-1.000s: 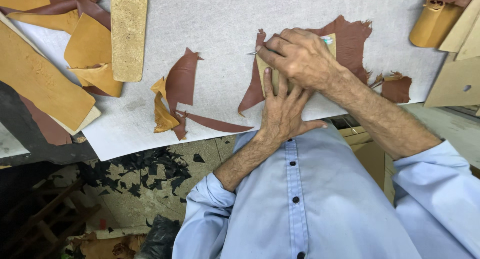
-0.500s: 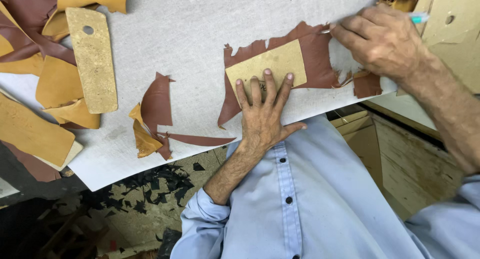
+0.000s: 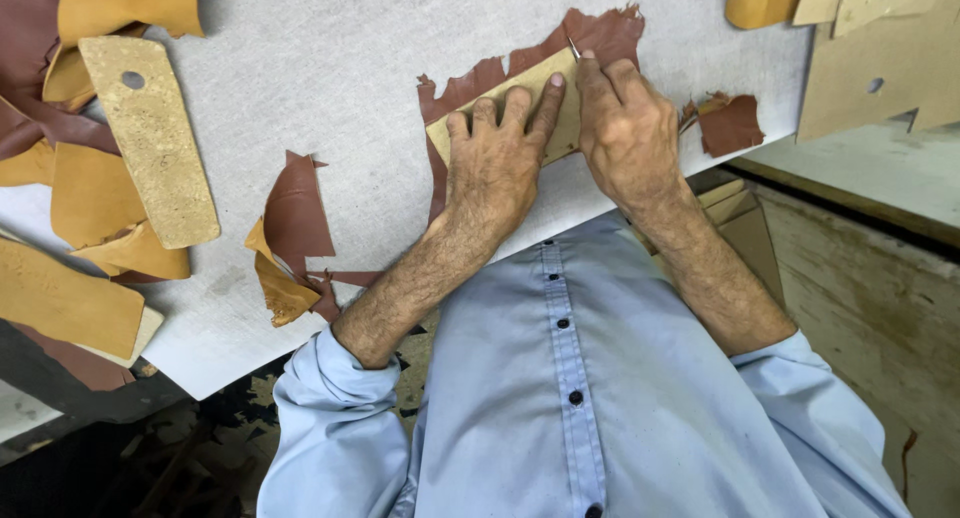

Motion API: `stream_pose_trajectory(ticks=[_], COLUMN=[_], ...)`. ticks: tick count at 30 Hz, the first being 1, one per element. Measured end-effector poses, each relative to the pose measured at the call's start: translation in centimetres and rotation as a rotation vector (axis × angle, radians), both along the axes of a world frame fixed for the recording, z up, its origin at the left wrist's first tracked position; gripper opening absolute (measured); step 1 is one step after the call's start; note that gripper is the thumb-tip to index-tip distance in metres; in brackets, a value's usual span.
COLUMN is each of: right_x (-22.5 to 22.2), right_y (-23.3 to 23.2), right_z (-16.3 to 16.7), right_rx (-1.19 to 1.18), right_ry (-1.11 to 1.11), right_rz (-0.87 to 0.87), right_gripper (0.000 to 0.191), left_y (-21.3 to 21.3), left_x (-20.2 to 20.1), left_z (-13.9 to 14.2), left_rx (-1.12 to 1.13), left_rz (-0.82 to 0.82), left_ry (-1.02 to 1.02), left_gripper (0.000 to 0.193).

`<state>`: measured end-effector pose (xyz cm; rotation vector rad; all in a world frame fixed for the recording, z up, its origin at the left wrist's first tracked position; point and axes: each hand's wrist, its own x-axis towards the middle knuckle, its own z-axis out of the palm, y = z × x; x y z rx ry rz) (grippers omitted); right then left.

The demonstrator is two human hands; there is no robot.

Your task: The person uses a rotary cutter and cardboard templates to cut shapes from brown and tan leather pieces on a worktable. They repeatedly position templates, trace outlines, and cut along the edges, then remove the templates and set the cut leather pieces aside.

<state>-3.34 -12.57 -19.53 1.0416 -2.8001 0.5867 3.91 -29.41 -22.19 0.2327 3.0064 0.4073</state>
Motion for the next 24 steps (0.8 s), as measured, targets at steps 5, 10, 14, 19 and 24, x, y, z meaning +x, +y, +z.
stream_pose_trajectory(ticks=[5,10,14,19,24], right_x=[6.7,9.4,11.2,11.4,9.8], right_y=[2.6,4.7,-0.4,-8.6,-11.3], right_z=[3.0,6.5,5.0,0.7,-2.7], right_rx=[0.008,-0.242,-0.338,-0.323,-0.002], right_ry=[-0.009,-0.186,-0.293,-0.258,-0.271], right_rz=[-0.03,-0.235,-0.172,-0.006,0.055], right_gripper=[0.036,0.021,0.021,0.012,0.005], left_y=[0.1,-1.1,-3.7,-2.2,0.2], left_x=[0.0,-1.1,-4.3,-8.4,-4.7], left_z=[-0.4,0.1,-3.5,-6.6,0.1], left_rx=[0.027,0.059,0.316,0.19,-0.034], left_rz=[-0.026,-0.121,-0.335,-0.408,0.0], left_ry=[-0.032,0.084,-0.088,-0.054,0.018], left_gripper=[0.075,0.068,0.065,0.07,0.054])
